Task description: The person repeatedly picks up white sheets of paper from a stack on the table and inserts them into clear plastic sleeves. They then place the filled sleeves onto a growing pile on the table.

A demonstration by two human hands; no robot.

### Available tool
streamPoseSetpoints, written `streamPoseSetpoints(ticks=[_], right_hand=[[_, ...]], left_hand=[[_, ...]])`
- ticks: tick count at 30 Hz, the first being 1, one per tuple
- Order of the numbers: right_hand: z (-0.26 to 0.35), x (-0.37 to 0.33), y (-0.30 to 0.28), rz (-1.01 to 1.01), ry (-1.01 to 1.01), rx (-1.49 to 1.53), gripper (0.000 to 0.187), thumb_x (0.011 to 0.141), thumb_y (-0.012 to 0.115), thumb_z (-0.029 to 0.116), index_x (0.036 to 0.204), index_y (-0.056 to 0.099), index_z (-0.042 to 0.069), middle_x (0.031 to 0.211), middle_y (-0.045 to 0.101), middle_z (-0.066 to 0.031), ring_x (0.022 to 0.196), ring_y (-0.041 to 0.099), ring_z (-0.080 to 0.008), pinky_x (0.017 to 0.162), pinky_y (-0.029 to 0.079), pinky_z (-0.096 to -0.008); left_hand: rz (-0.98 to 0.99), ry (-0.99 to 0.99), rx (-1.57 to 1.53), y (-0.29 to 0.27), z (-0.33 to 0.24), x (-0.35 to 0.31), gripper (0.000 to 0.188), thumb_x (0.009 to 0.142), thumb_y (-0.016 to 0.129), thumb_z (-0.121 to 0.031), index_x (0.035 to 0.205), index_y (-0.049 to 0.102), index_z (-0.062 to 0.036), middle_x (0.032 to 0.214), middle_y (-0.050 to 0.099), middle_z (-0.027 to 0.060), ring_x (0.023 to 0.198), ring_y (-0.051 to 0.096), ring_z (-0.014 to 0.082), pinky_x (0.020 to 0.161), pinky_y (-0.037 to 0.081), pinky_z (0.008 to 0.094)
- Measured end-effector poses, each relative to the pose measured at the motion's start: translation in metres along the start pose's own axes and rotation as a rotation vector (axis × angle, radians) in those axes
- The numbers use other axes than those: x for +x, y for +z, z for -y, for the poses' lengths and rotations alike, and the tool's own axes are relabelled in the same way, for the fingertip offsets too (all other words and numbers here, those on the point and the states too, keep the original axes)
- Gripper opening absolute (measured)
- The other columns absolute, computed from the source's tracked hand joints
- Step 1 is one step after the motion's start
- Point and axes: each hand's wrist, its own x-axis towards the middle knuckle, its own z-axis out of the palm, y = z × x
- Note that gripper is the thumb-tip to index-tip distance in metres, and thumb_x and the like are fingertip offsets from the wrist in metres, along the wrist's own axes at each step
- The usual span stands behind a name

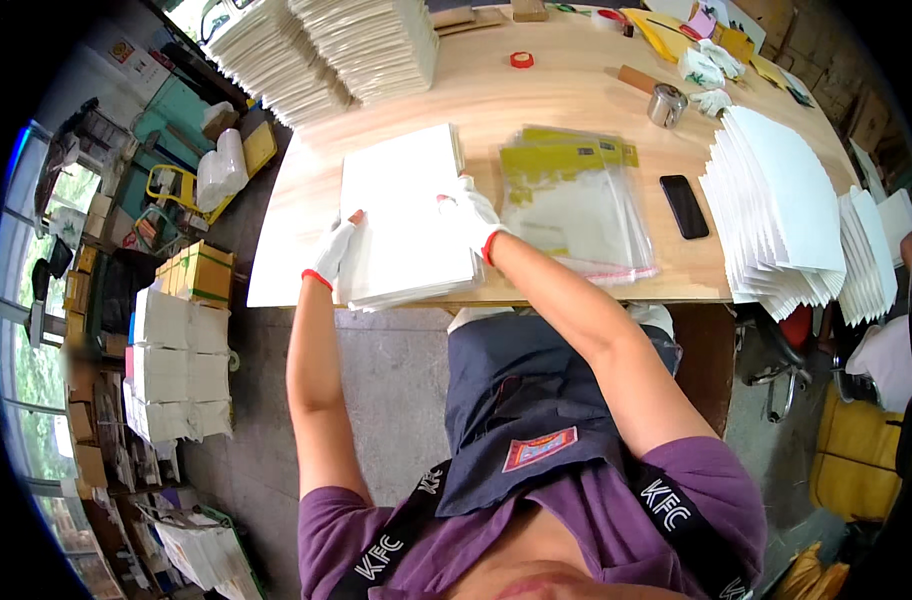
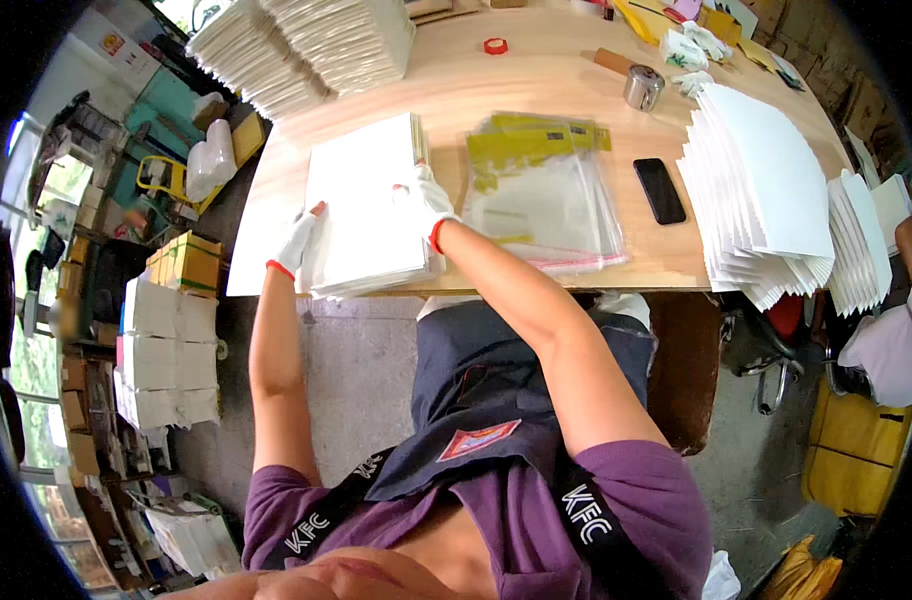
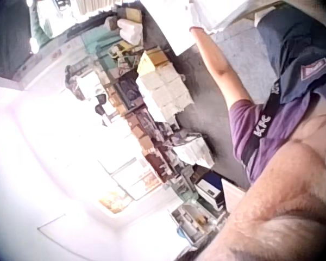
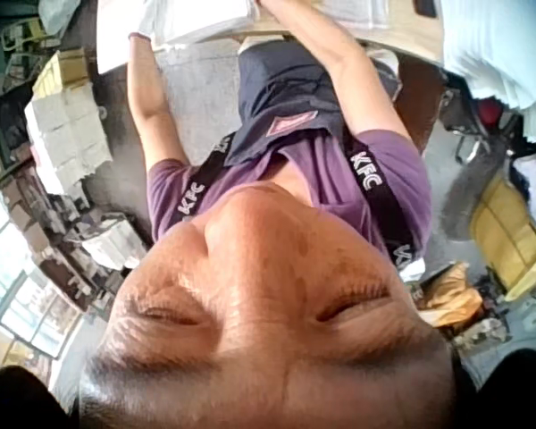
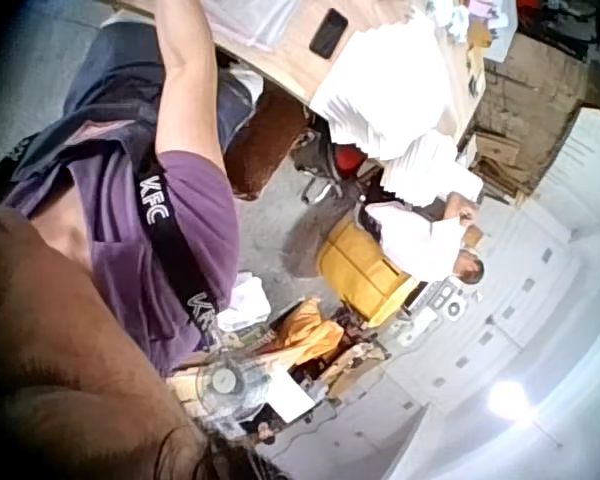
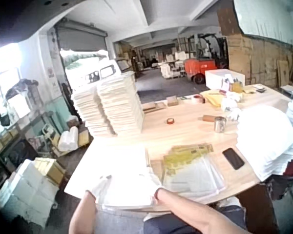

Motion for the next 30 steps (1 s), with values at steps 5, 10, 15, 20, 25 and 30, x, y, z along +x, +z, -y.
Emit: streamPoseSetpoints(ticks=[5, 10, 15, 20, 25, 30], right_hand=[[0.033, -0.009, -0.022, 0.054, 0.107, -0.084, 0.077, 0.086, 0.052, 0.042, 0.137, 0.025, -0.010, 0.114, 0.058, -0.0264, 0.102, 0.058, -0.0356, 0.088, 0.045, -0.0367], [-0.034, -0.032, -0.063, -0.049, -0.117, 0.686, 0.061, 0.091, 0.055, 0.030, 0.135, 0.033, -0.006, 0.108, 0.062, -0.0155, 0.097, 0.060, -0.0214, 0.087, 0.045, -0.0280], [-0.081, -0.161, -0.203, -0.307, 0.257, 0.625, 0.024, 0.094, 0.053, 0.026, 0.097, 0.068, 0.007, 0.084, 0.066, -0.0020, 0.057, 0.052, -0.0051, 0.051, 0.042, -0.0206], [-0.160, -0.266, -0.247, -0.260, 0.804, 0.381, 0.019, 0.087, 0.055, 0.022, 0.078, 0.060, 0.007, 0.056, 0.053, -0.0015, 0.042, 0.044, -0.0082, 0.036, 0.034, -0.0238], [-0.219, -0.277, -0.195, -0.118, 0.615, 0.688, 0.023, 0.085, 0.057, 0.015, 0.104, 0.055, 0.003, 0.083, 0.064, -0.0087, 0.061, 0.059, -0.0160, 0.052, 0.046, -0.0259], [-0.227, -0.287, -0.199, -0.126, 0.601, 1.115, 0.016, 0.093, 0.048, 0.012, 0.103, 0.058, 0.003, 0.084, 0.066, -0.0117, 0.065, 0.063, -0.0188, 0.057, 0.053, -0.0293]], left_hand=[[0.012, -0.031, 0.062, -0.005, -0.006, -0.007, 0.062, 0.086, 0.060, -0.043, 0.132, 0.045, -0.0036, 0.116, 0.059, 0.0118, 0.097, 0.057, 0.0173, 0.081, 0.047, 0.0281], [-0.171, 0.192, 0.166, 0.001, 0.005, -0.014, 0.088, 0.086, 0.059, -0.039, 0.149, 0.006, -0.0085, 0.134, 0.050, 0.0134, 0.113, 0.053, 0.0204, 0.094, 0.041, 0.0278], [-0.374, 0.777, -0.205, 0.010, -0.022, -0.077, 0.058, 0.091, 0.043, 0.000, 0.144, 0.021, -0.0037, 0.149, 0.025, 0.0173, 0.134, 0.032, 0.0296, 0.109, 0.030, 0.0394], [-0.383, 1.177, 0.136, 0.079, -0.005, -0.159, 0.047, 0.090, 0.040, 0.003, 0.137, 0.034, 0.0003, 0.138, 0.041, 0.0204, 0.126, 0.043, 0.0360, 0.105, 0.037, 0.0473], [0.093, 1.132, 0.261, 0.188, 0.008, -0.173, 0.050, 0.075, 0.061, 0.003, 0.124, 0.051, -0.0021, 0.128, 0.051, 0.0194, 0.118, 0.051, 0.0345, 0.099, 0.043, 0.0408], [0.161, 0.976, 0.584, 0.247, 0.016, -0.140, 0.052, 0.074, 0.067, -0.011, 0.124, 0.054, -0.0121, 0.134, 0.046, 0.0141, 0.124, 0.043, 0.0351, 0.102, 0.036, 0.0445]])
